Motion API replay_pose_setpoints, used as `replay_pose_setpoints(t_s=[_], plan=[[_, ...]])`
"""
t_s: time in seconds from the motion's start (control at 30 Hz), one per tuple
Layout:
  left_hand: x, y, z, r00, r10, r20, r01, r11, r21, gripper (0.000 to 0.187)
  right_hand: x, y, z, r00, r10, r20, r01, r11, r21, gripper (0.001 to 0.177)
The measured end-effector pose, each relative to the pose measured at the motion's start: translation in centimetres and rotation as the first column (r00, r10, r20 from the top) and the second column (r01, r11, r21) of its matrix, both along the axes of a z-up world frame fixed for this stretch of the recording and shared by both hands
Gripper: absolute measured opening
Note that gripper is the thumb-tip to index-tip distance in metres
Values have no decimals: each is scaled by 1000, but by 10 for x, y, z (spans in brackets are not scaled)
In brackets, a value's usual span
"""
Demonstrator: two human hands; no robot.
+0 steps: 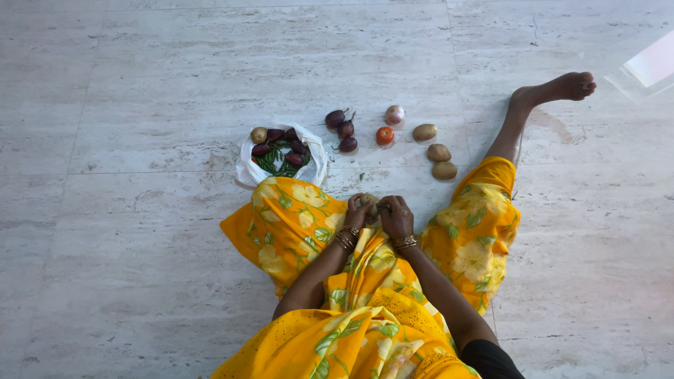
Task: The person sits on the floor and peels potatoes using a small knife. They handle the potatoes one by one, removing the skin and placing the peeled items aside. Other vegetables, including onions and tomatoes, are visible nearby.
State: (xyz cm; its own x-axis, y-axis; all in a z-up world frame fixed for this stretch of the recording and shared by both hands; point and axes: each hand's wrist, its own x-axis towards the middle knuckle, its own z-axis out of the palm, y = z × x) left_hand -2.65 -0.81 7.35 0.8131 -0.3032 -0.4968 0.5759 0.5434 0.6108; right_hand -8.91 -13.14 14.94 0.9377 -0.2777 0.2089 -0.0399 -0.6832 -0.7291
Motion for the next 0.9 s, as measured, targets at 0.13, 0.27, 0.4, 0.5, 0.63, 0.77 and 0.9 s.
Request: replay_pose_setpoints(t_s=[0.13,0.27,0.4,0.5,0.63,0.77,0.9], plan=[[0,1,0,998,-52,44,47,992,121,62,1,-3,7,998,-14,-63,14,1000,10,18],[1,0,-4,988,14,155,-34,991,129,63,-2,1,14,991,123,-58,-123,992,-1,29],[1,0,-3,994,29,102,-39,994,103,65,1,-2,4,990,137,-29,-136,991,16,27],[-1,1,-1,998,-18,56,10,989,151,64,3,-6,-6,993,83,-80,-77,995,67,28],[0,0,0,997,-15,77,6,994,110,65,0,-5,-12,991,121,-50,-122,992,-20,29],[-1,3,0,996,-34,81,25,992,120,65,5,-6,-18,997,54,-61,-48,994,94,30],[-1,1,1,998,0,59,-6,996,90,63,5,-10,-22,998,22,-54,-13,986,166,26]])
